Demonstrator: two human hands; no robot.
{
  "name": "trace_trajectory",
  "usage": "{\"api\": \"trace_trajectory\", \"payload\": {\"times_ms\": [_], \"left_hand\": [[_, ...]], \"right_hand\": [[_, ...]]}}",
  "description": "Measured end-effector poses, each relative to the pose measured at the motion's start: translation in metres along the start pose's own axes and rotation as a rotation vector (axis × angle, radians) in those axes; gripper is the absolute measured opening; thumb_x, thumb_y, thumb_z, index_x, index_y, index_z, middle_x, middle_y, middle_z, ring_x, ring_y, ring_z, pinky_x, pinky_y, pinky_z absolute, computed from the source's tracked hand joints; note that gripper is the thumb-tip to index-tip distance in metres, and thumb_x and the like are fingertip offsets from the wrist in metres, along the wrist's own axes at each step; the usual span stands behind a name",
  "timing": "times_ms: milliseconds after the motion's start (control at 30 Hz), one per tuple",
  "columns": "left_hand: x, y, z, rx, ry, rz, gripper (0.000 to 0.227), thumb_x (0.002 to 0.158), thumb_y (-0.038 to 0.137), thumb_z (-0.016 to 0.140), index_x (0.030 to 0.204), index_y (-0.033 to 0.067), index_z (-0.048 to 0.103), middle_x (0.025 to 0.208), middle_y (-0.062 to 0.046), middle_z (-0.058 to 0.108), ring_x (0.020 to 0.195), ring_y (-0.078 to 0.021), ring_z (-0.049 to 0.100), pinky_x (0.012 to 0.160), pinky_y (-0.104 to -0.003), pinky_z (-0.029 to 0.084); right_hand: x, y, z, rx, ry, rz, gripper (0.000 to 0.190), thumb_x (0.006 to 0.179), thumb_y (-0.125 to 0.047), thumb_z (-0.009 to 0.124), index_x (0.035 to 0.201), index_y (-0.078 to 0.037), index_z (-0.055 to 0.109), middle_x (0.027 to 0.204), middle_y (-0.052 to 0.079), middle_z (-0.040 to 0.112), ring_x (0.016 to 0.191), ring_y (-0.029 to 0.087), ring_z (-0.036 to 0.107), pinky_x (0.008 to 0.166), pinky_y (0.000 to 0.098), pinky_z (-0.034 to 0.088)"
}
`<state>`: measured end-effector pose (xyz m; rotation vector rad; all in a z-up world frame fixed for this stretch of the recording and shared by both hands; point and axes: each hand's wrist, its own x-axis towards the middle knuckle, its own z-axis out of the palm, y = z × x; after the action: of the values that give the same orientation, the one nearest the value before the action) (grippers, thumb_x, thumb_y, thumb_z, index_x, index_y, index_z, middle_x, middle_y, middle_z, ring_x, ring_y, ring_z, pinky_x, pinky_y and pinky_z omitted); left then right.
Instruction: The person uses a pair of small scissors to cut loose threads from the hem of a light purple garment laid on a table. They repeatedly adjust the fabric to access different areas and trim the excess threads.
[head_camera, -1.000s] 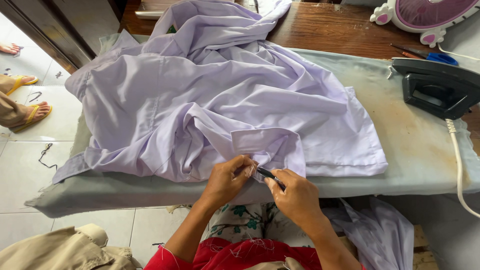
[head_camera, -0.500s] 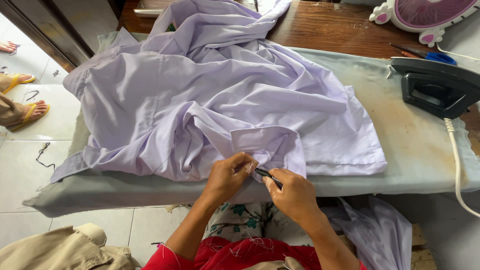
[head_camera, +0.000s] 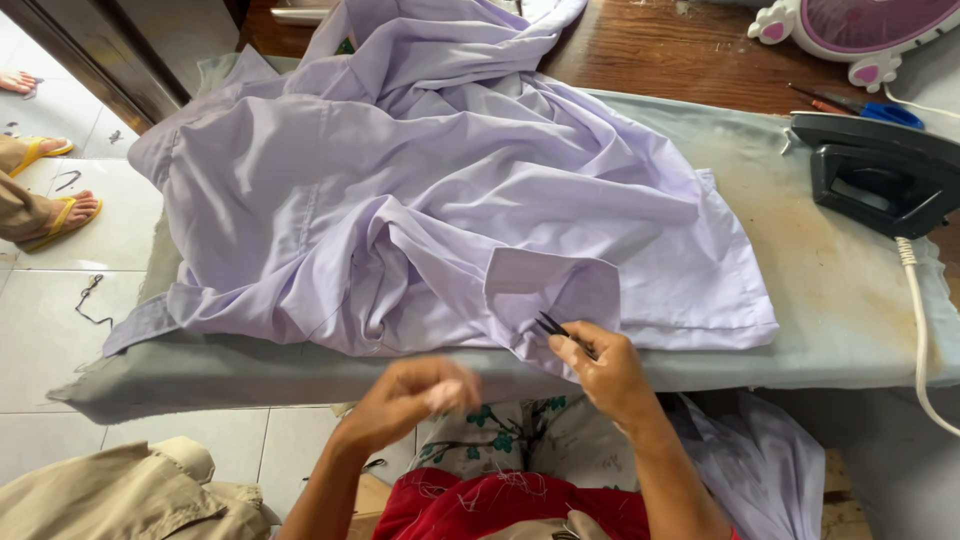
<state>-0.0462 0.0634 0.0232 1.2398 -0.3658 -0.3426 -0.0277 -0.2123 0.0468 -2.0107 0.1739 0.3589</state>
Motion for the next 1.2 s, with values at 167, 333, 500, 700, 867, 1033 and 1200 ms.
{"api": "trace_trajectory", "payload": {"times_ms": [167,333,500,700,867,1033,1200], "left_hand": [[-0.017,0.011,0.003,0.215,-0.136,0.026,0.042,0.102,0.032,0.053,0.071,0.0094,0.070,0.096,-0.008,0.079,0.083,-0.0114,0.072,0.063,-0.020,0.053],[0.023,0.001,0.008,0.513,0.399,-0.030,0.014,0.098,0.021,0.065,0.106,0.0120,0.072,0.083,-0.001,0.068,0.067,-0.0098,0.057,0.060,-0.023,0.050],[0.062,-0.024,0.021,0.557,0.425,0.055,0.042,0.094,0.013,0.068,0.136,0.0114,0.063,0.123,-0.013,0.071,0.091,-0.0209,0.074,0.076,-0.029,0.071],[0.070,-0.033,0.062,0.717,0.315,0.430,0.014,0.090,0.007,0.076,0.103,0.0031,0.075,0.091,-0.009,0.078,0.070,-0.0148,0.071,0.063,-0.026,0.062],[0.061,-0.061,0.076,1.117,0.201,0.575,0.006,0.099,0.017,0.069,0.099,0.0115,0.067,0.093,-0.003,0.076,0.070,-0.0230,0.070,0.049,-0.037,0.050],[0.052,-0.065,0.078,1.254,0.151,0.663,0.004,0.099,0.010,0.067,0.096,0.0108,0.065,0.087,-0.004,0.070,0.064,-0.0196,0.066,0.041,-0.034,0.045],[0.047,-0.059,0.081,1.227,0.168,0.739,0.010,0.099,0.008,0.068,0.089,0.0114,0.065,0.079,0.001,0.068,0.059,-0.0137,0.061,0.043,-0.029,0.043]], "right_hand": [[-0.004,-0.002,-0.011,0.141,0.020,0.019,0.026,0.097,-0.021,0.069,0.107,-0.002,0.082,0.075,0.000,0.062,0.059,0.010,0.044,0.052,0.0257,0.037],[-0.008,0.006,-0.014,0.178,0.008,0.022,0.031,0.092,-0.028,0.072,0.107,-0.002,0.081,0.062,0.000,0.049,0.046,0.011,0.038,0.040,0.0267,0.032],[-0.020,0.003,-0.017,0.170,0.033,0.033,0.032,0.093,-0.028,0.071,0.109,-0.004,0.083,0.061,0.000,0.046,0.046,0.011,0.037,0.040,0.0256,0.032],[-0.038,0.000,-0.018,0.244,0.314,-0.234,0.047,0.090,-0.025,0.071,0.134,-0.009,0.066,0.059,-0.004,0.041,0.046,0.008,0.040,0.041,0.0228,0.036],[-0.040,0.002,-0.019,0.186,0.315,-0.363,0.059,0.096,-0.033,0.061,0.149,-0.009,0.053,0.061,-0.005,0.036,0.051,0.007,0.039,0.052,0.0205,0.041],[-0.049,0.030,-0.019,0.201,0.332,-0.258,0.038,0.100,-0.031,0.056,0.125,-0.006,0.067,0.067,-0.002,0.052,0.052,0.009,0.046,0.048,0.0229,0.043],[-0.055,0.056,-0.017,0.207,0.318,-0.105,0.031,0.098,-0.024,0.061,0.120,-0.005,0.071,0.060,-0.002,0.048,0.047,0.009,0.041,0.042,0.0248,0.036]]}}
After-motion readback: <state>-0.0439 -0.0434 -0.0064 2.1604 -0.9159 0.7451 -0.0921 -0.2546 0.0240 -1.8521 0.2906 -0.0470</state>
